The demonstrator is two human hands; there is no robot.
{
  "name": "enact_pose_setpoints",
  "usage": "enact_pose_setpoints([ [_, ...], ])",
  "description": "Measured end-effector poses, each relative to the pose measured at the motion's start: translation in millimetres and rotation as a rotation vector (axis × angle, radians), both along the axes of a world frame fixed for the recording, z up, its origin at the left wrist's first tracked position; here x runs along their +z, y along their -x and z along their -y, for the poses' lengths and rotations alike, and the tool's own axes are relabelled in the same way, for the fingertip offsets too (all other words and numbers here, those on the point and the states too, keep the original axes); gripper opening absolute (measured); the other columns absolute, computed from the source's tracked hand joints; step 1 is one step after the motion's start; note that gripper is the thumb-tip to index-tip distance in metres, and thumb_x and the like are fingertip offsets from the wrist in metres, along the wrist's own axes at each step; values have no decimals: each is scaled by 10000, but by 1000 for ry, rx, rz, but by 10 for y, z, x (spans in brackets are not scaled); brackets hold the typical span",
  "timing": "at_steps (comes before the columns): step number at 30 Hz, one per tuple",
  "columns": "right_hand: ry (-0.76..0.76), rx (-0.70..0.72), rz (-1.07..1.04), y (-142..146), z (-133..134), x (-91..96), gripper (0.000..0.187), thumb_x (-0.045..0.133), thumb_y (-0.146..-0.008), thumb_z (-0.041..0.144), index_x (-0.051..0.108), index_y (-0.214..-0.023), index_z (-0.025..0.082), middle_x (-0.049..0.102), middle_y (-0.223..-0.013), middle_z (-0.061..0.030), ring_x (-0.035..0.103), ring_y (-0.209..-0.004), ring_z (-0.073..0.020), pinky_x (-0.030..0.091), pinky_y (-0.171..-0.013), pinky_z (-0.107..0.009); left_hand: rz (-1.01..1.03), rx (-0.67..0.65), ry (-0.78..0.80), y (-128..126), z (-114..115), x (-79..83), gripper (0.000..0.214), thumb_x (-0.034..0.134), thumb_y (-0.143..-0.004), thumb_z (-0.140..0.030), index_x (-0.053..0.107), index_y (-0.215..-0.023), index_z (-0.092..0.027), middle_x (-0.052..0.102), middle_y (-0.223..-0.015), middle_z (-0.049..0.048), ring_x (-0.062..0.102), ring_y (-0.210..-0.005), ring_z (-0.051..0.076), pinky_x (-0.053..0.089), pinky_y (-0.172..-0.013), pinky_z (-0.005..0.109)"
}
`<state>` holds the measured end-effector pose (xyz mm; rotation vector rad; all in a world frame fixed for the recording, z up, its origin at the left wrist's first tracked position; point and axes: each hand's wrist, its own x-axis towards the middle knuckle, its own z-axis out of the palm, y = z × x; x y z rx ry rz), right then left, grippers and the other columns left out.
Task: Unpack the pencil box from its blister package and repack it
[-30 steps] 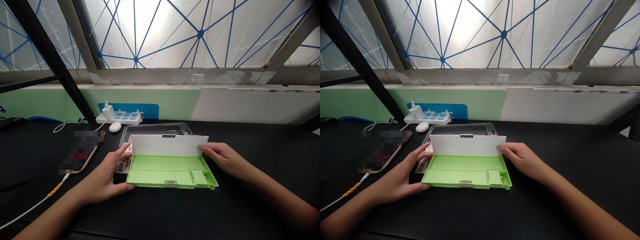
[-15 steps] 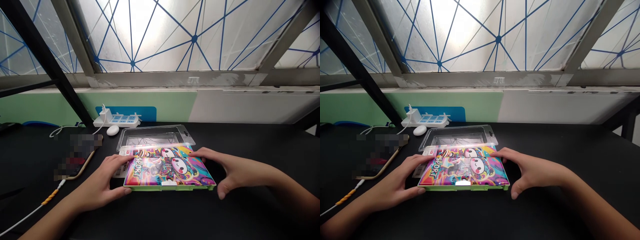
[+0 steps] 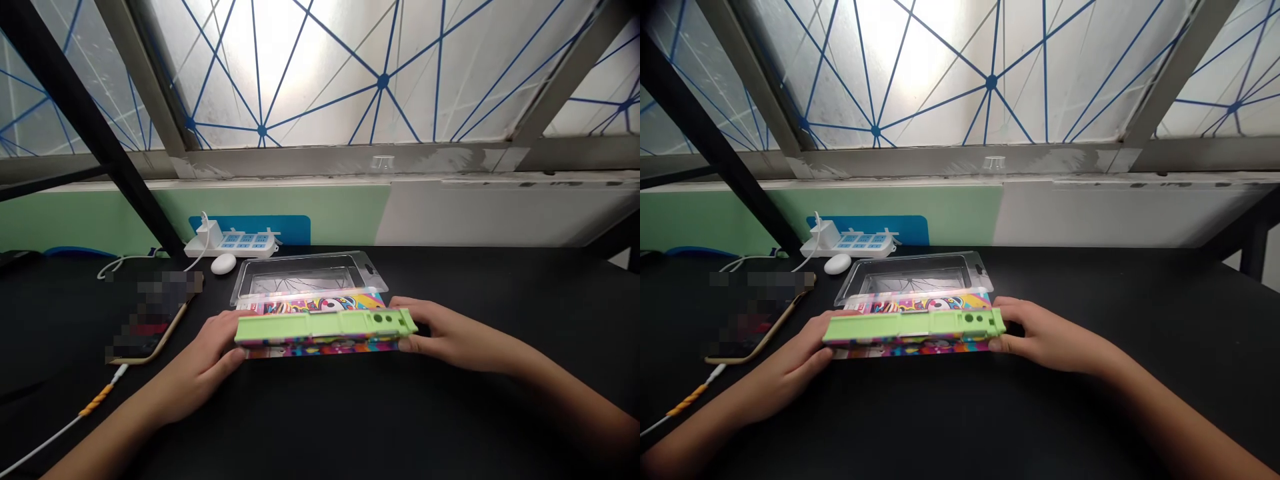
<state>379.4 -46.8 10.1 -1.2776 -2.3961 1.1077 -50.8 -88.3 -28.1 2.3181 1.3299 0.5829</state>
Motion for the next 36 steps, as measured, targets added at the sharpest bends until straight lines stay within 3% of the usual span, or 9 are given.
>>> enact_pose_setpoints([
  [4,7,-36,-71,24,-8,-24,372,592,-964,558,754,-1160,287,711,-1191,-57,629,-1148,-308,484,-1031,-429,-62,49,3,-77,-7,48,444,496,-1039,-535,610,-1411,-321,593,-1478,66,539,-1327,326,453,-1117,464],
  [8,-32,-101,-28,70,5,-39,419,556,-959,614,763,-1047,260,728,-1019,-66,650,-973,-293,536,-849,-403,-101,34,34,-61,-27,64,414,524,-1028,-504,620,-1367,-286,570,-1495,80,525,-1355,335,461,-1116,463],
  [16,-126,-120,115,118,25,-72,465,453,-1008,619,564,-766,238,590,-827,-22,572,-736,-206,461,-689,-332,-88,105,0,-42,-25,13,548,548,-1016,-494,432,-1507,-281,562,-1489,105,534,-1352,334,450,-1128,493],
  [22,-186,-141,168,158,52,-33,478,425,-1009,635,546,-765,242,608,-819,-26,576,-707,-204,450,-658,-333,-46,99,2,-39,-4,0,579,569,-1009,-491,400,-1530,-302,544,-1514,113,531,-1379,340,456,-1138,509],
  [28,-305,-166,302,127,91,-63,465,387,-1013,657,622,-957,260,657,-1008,-64,627,-845,-251,487,-780,-406,55,102,1,-67,56,-23,782,601,-993,-490,180,-1633,-336,408,-1652,108,440,-1490,339,417,-1188,509],
  [32,-347,-168,360,153,106,-58,504,351,-1012,681,629,-1025,261,660,-1050,-81,634,-867,-265,490,-808,-438,97,95,63,-40,37,-4,882,648,-966,-473,85,-1635,-354,461,-1621,110,435,-1494,343,399,-1196,536],
  [36,-397,-150,382,173,105,-68,528,342,-1010,687,637,-1017,250,667,-1018,-88,640,-828,-257,496,-797,-443,111,81,113,-17,-6,11,906,700,-938,-432,102,-1615,-376,469,-1603,109,472,-1469,324,389,-1207,521],
])
